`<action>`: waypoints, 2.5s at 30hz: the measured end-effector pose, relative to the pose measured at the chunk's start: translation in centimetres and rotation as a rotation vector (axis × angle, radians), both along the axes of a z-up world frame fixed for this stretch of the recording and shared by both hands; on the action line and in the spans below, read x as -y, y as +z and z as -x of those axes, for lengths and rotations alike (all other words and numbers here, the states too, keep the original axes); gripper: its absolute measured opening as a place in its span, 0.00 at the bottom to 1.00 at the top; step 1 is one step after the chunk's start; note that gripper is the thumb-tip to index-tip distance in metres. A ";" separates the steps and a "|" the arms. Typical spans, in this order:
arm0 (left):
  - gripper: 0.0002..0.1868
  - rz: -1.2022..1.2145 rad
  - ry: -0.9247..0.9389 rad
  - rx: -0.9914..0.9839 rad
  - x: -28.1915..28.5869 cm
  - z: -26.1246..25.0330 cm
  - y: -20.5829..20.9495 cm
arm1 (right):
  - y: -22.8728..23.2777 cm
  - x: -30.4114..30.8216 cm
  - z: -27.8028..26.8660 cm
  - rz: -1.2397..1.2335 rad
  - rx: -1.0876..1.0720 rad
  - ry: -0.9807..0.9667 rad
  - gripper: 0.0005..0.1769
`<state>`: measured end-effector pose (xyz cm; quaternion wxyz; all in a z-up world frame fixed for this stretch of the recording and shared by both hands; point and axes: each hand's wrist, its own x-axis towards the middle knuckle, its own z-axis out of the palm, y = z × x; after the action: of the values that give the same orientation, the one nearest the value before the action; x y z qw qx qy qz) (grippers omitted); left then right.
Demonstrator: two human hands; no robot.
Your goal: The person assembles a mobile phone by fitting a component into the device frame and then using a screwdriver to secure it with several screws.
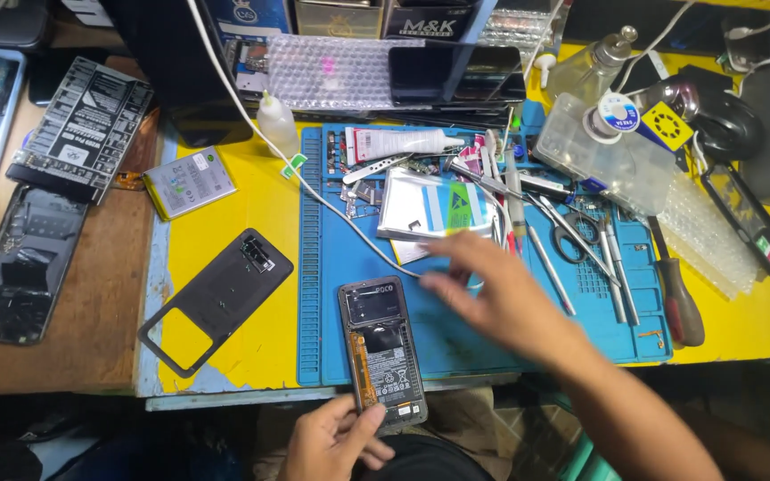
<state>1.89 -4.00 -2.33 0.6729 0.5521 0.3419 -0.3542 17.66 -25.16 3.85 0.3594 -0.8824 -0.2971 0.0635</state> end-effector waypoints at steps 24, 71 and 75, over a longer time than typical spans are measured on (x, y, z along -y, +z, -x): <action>0.11 -0.346 -0.751 1.194 -1.7 5.1 -1.2 | -7.8 2.2 19.8 -0.511 -0.675 -0.063 0.12; 0.23 -0.034 -0.572 0.652 -3.0 1.8 -1.2 | -6.1 0.5 16.7 -0.340 -0.790 -0.235 0.24; 0.24 0.004 -0.556 0.583 -3.3 1.7 -1.1 | -5.6 -0.1 16.1 -0.314 -0.767 -0.203 0.23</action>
<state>0.22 -0.69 -3.48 0.6211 0.6998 -0.0265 -0.3519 1.57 -25.05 -1.72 0.5784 -0.7541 -0.0596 0.3054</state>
